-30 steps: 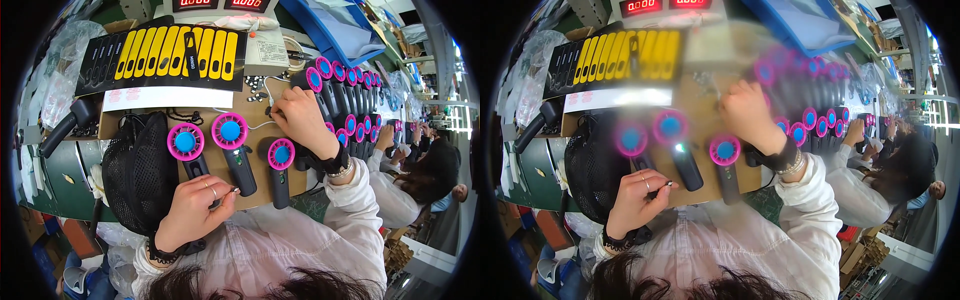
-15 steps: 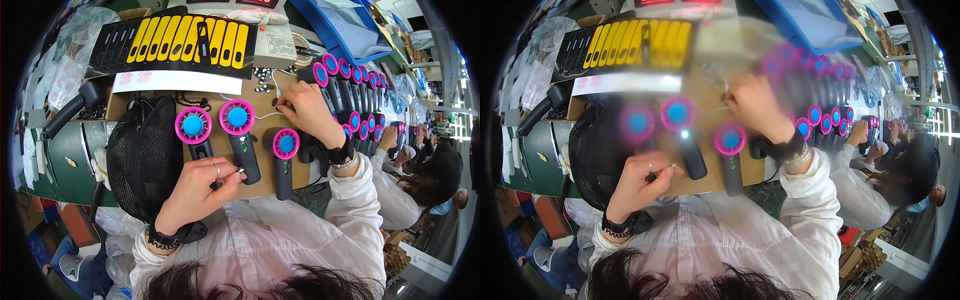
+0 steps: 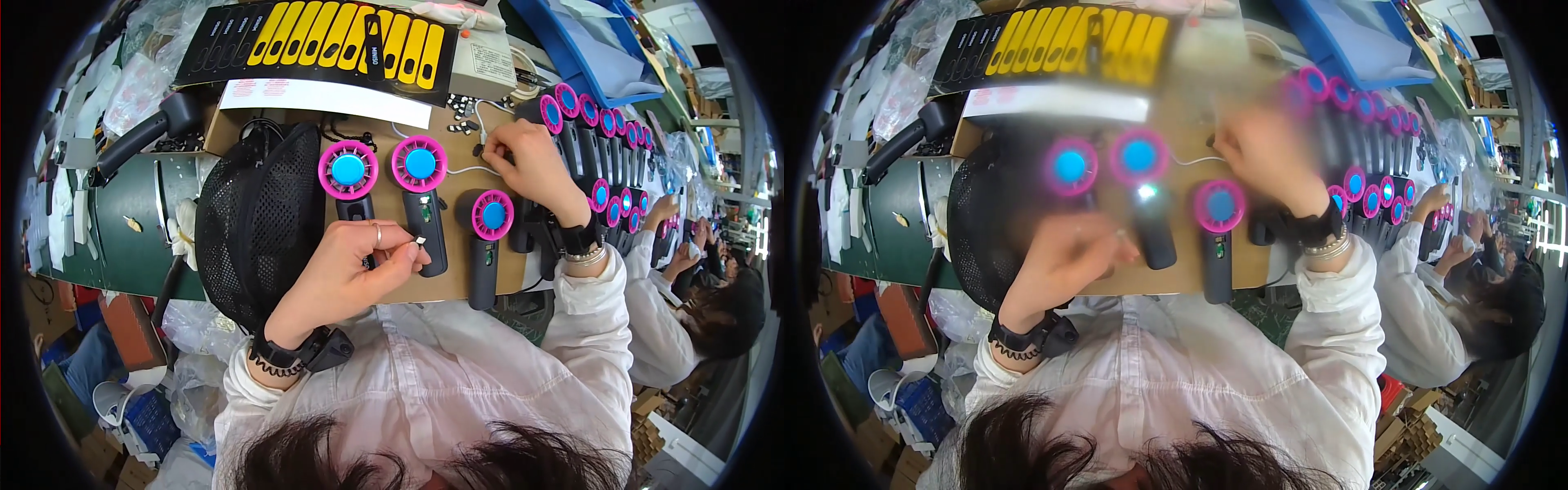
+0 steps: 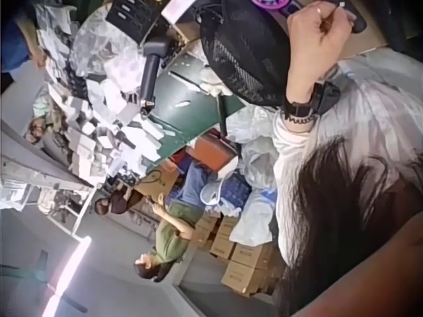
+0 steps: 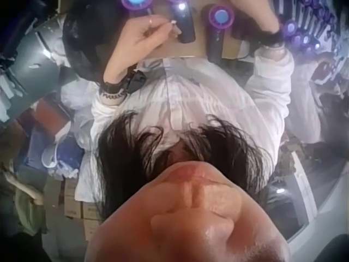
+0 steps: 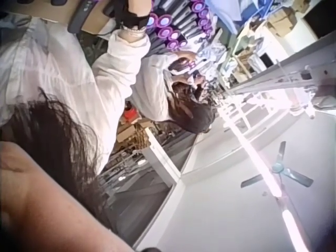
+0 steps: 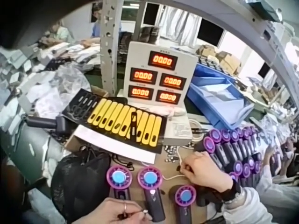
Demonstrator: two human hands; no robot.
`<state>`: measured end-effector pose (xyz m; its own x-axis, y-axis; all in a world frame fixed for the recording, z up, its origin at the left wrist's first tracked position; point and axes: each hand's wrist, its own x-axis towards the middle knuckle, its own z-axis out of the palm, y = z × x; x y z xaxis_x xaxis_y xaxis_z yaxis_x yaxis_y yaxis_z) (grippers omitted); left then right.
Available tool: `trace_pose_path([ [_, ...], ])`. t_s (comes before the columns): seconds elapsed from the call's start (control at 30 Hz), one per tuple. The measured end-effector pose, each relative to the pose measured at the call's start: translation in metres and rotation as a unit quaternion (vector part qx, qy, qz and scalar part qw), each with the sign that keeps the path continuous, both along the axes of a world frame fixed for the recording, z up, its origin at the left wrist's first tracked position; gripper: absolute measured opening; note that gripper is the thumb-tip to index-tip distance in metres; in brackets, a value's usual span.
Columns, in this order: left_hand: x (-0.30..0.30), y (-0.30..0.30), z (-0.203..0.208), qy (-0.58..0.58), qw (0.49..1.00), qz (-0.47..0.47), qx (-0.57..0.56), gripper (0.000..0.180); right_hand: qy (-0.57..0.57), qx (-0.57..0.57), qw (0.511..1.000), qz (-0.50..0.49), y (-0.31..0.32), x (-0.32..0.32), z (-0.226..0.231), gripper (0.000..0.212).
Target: The person uses a craft knife to trim the handle of a handheld fan, peels off a protective film, and applies a sticker to the handle. They then plug a cable into the fan, press the power button to test it, and apply a different sticker to the handle.
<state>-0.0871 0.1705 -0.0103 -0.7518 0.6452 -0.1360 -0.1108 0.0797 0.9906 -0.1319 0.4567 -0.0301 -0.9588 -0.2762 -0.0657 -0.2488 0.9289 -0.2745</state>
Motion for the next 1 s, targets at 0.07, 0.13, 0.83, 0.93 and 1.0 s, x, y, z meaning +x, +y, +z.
trace_pose_path([
  [0.07, 0.002, 0.000, 0.000, -0.037, 0.999, 0.007, 0.032, 0.018, 0.008, -0.053, 0.998, -0.026, 0.004, 0.004, 0.009, 0.003],
  [0.13, 0.003, -0.002, 0.002, -0.055, 0.997, 0.012, 0.045, 0.018, 0.022, -0.159, 0.984, -0.076, 0.001, 0.008, 0.023, 0.004],
  [0.83, 0.017, 0.015, 0.024, -0.033, 0.989, 0.083, 0.121, 0.018, -0.070, -0.682, 0.710, -0.162, -0.094, 0.110, 0.051, 0.011],
  [0.93, 0.016, 0.027, 0.026, 0.098, 0.981, 0.102, 0.135, 0.017, -0.092, -0.678, 0.707, -0.181, -0.090, 0.109, 0.053, 0.010],
  [1.0, 0.015, 0.034, 0.029, 0.111, 0.983, 0.082, 0.117, 0.016, -0.086, -0.694, 0.691, -0.185, -0.087, 0.107, 0.052, 0.009],
])
